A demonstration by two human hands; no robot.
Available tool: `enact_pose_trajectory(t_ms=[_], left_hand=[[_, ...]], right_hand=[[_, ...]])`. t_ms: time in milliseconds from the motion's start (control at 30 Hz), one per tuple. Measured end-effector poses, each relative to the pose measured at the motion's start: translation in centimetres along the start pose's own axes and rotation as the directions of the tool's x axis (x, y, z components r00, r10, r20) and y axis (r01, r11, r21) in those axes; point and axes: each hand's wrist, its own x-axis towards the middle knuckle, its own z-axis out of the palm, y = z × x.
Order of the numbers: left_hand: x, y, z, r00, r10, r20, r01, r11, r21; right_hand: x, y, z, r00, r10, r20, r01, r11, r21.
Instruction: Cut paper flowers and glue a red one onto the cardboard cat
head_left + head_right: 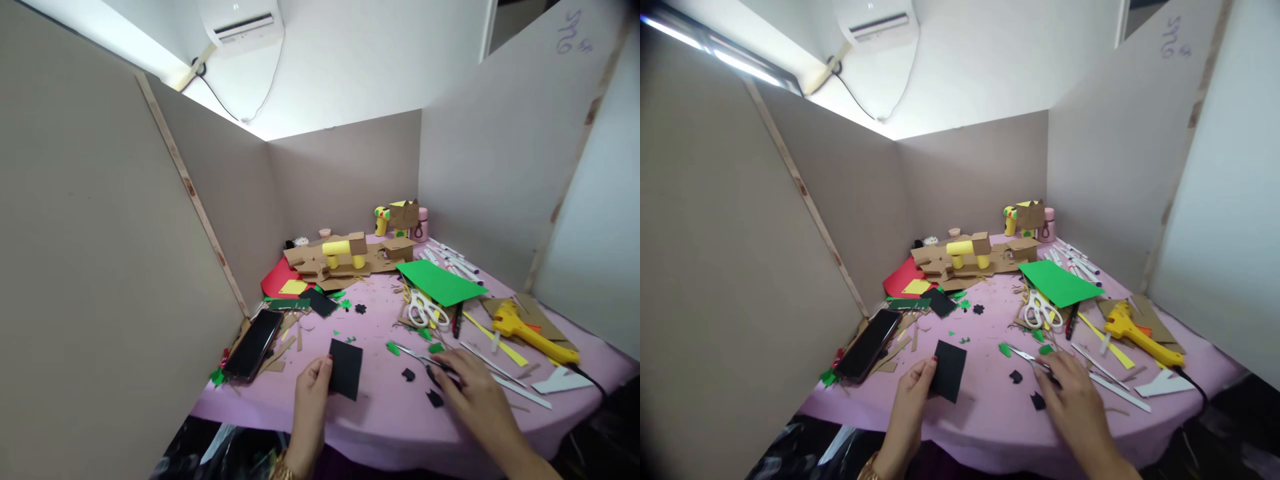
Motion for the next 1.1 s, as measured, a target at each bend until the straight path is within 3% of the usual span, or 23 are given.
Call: enact_pose_trajectory(t_ms=[67, 133, 200, 267, 367, 433, 700, 1100], left_hand=[[-1.2, 1.0, 1.3, 0.999, 0.002, 0.038, 0.0, 0.999, -0.05], [-2.5, 2.1, 2.5, 0.997, 0.0, 0.083, 0.012, 0.99, -0.139], [-3.5, 3.0, 3.3, 0.984, -0.03, 0.177, 0.068, 0.975, -0.209], [-4.1, 3.4, 3.5, 0.96, -0.091, 0.266, 0.162, 0.952, -0.259], [-4.3, 3.4, 3.1, 0.923, -0.193, 0.334, 0.3, 0.902, -0.31], [-4.5, 3.3, 2.8, 0.915, -0.205, 0.347, 0.329, 0.877, -0.351], [-5.6, 3.9, 3.0, 0.913, -0.026, 0.407, 0.237, 0.846, -0.478], [-5.7, 3.2, 2.5, 0.954, -0.065, 0.293, 0.136, 0.963, -0.231]], right_hand=[[-0.7, -2.6, 0.3, 0.973, 0.129, 0.191, -0.185, 0.933, 0.31], [-1.2, -5.0, 0.6, 0.909, 0.116, 0.4, -0.325, 0.799, 0.506], [-1.5, -6.6, 0.7, 0.848, 0.108, 0.519, -0.44, 0.688, 0.577], [-1.6, -7.2, 0.6, 0.818, 0.127, 0.562, -0.511, 0.608, 0.607], [-1.7, -7.1, 0.0, 0.797, 0.151, 0.585, -0.555, 0.565, 0.611], [-1.8, -6.9, -0.3, 0.802, 0.169, 0.573, -0.556, 0.563, 0.612], [-2.5, -6.9, -0.3, 0.818, 0.206, 0.537, -0.543, 0.584, 0.604], [-2.8, -7.2, -0.4, 0.81, 0.218, 0.545, -0.567, 0.529, 0.632]])
